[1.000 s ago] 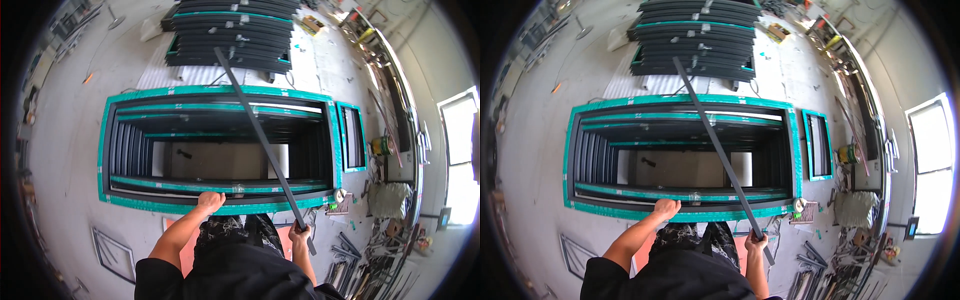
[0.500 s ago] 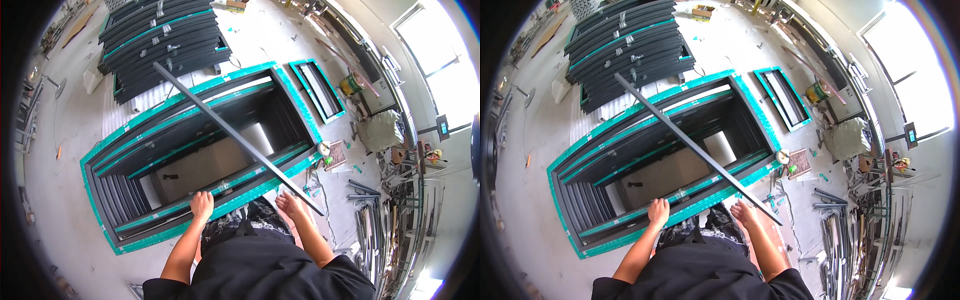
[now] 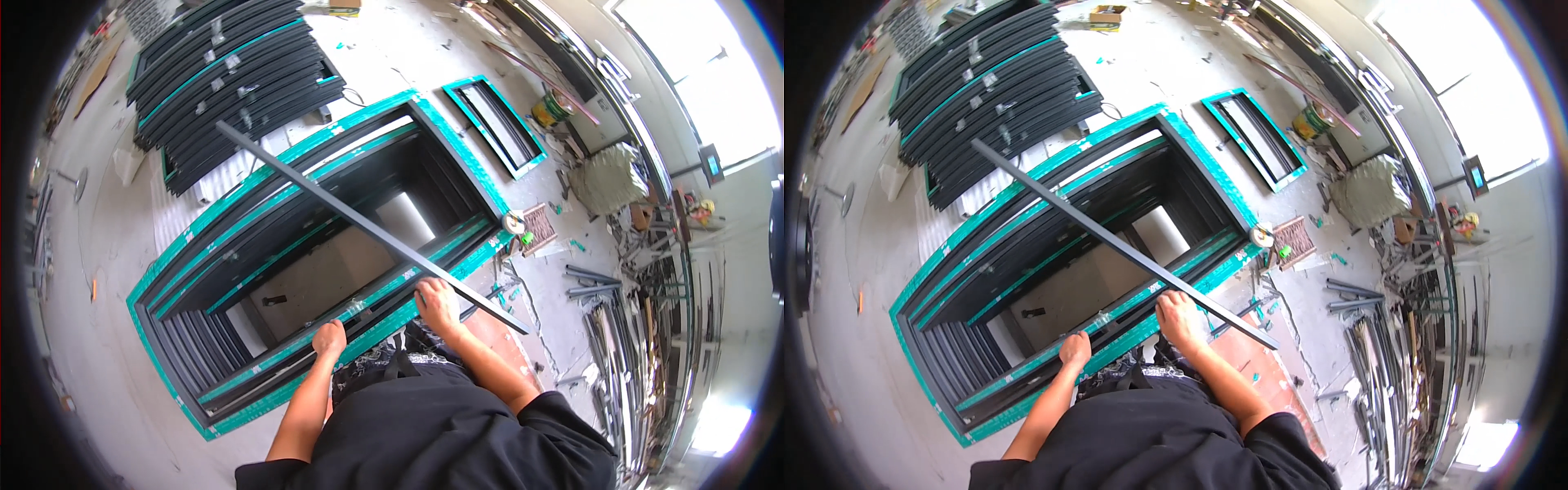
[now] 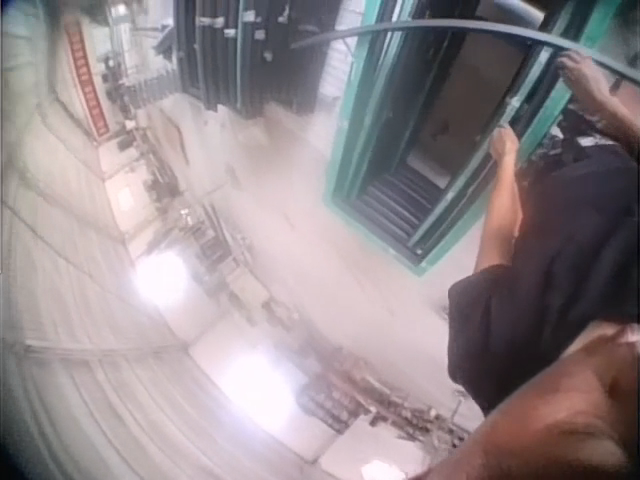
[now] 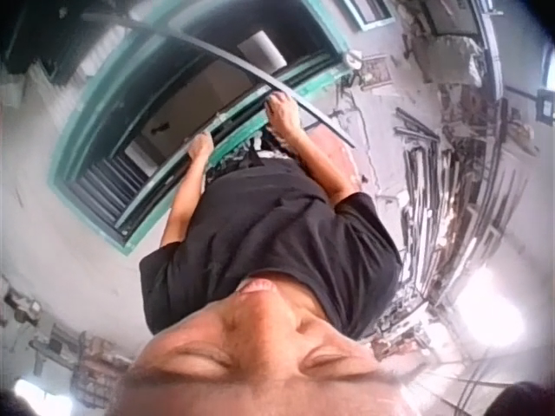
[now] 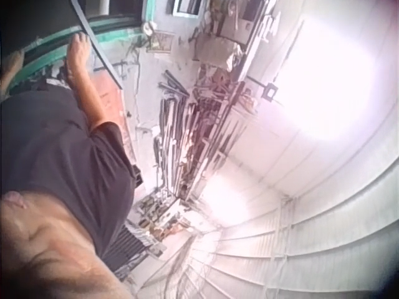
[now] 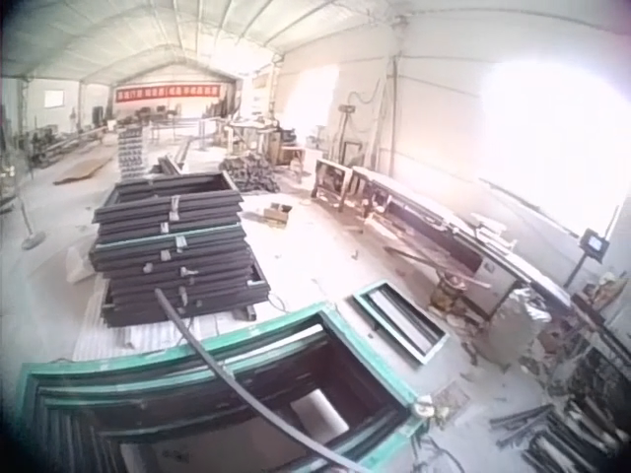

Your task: The person operates a control panel, cuts metal profiles using a saw machine, and places the cut pieces onto stacks of window frames on the floor.

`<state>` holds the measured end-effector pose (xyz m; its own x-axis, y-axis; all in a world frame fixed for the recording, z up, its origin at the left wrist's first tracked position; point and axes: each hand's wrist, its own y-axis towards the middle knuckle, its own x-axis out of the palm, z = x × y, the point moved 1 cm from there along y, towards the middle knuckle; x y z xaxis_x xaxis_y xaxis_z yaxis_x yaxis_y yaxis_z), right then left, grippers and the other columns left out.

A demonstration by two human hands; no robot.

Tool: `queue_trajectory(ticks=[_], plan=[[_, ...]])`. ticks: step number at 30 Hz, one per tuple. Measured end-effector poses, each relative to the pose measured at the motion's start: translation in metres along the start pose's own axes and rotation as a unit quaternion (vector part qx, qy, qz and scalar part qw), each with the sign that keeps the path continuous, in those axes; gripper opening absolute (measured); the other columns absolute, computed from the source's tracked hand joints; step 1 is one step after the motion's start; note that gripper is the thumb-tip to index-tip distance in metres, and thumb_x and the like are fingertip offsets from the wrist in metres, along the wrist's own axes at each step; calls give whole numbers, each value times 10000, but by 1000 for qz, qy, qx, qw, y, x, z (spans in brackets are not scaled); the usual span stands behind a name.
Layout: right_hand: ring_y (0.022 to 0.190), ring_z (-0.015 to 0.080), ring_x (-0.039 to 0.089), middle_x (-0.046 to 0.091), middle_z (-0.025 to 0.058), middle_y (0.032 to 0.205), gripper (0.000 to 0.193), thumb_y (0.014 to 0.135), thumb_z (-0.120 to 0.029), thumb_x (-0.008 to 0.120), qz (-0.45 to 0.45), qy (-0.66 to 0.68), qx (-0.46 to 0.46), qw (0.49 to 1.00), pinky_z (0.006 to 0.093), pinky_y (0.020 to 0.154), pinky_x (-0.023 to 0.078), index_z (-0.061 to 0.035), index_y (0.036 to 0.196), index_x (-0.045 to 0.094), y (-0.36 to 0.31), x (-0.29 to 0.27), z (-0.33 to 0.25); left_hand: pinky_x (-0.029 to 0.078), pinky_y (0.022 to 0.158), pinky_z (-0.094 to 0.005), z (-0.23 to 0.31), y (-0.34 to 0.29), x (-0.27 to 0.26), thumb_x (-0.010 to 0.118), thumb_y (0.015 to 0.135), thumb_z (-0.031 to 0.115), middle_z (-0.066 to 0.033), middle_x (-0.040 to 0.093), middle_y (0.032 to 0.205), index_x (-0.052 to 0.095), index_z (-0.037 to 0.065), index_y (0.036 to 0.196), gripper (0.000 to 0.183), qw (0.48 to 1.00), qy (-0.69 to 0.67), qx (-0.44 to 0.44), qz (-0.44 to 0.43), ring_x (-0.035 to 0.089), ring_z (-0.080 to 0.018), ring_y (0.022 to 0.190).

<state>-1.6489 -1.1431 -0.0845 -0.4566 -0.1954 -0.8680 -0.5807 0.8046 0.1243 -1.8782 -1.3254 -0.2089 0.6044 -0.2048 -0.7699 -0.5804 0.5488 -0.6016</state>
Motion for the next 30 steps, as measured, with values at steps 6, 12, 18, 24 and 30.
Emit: queue_trajectory(ticks=[6, 12, 18, 24, 30], plan=[[1073, 359, 567, 619, 159, 1138, 370, 795, -210, 731, 64, -87, 97, 989, 444, 941, 455, -19, 1095, 628, 5, -28, 51, 509, 670, -515, 8, -30, 3, 398, 1021, 366, -212, 665, 744, 716, 9, 766, 542, 986, -3, 135, 93, 646, -419, 739], [993, 380, 601, 620, 199, 1053, 460, 830, -414, 727, -43, -107, 204, 972, 461, 845, 485, -20, 1044, 622, -35, -24, 97, 503, 781, -438, -1, -48, -16, 716, 860, 357, -140, 668, 888, 719, 57, 957, 316, 956, -134, 248, 86, 632, -340, 883], [772, 432, 637, 641, 218, 800, 554, 852, -567, 656, -180, -62, 195, 962, 516, 684, 490, -21, 815, 573, -43, -18, 110, 494, 824, -458, -13, -27, -20, 698, 875, 383, -166, 643, 926, 679, 33, 921, 353, 949, -80, 303, 44, 609, -365, 938], [607, 354, 655, 646, 170, 647, 606, 865, -602, 654, -177, 91, 260, 945, 478, 603, 498, -5, 756, 658, -40, -45, 65, 522, 678, -484, 15, -17, -83, 612, 950, 311, -176, 591, 942, 601, 43, 894, 274, 932, -52, 301, 195, 621, -398, 820], [702, 327, 670, 662, 191, 738, 564, 800, -527, 765, -51, 202, 145, 967, 413, 651, 510, -14, 1008, 658, -26, -63, 29, 499, 739, -489, -8, 8, -157, 509, 1004, 309, -183, 588, 960, 614, 31, 934, 305, 908, -71, 304, 280, 601, -410, 882]])
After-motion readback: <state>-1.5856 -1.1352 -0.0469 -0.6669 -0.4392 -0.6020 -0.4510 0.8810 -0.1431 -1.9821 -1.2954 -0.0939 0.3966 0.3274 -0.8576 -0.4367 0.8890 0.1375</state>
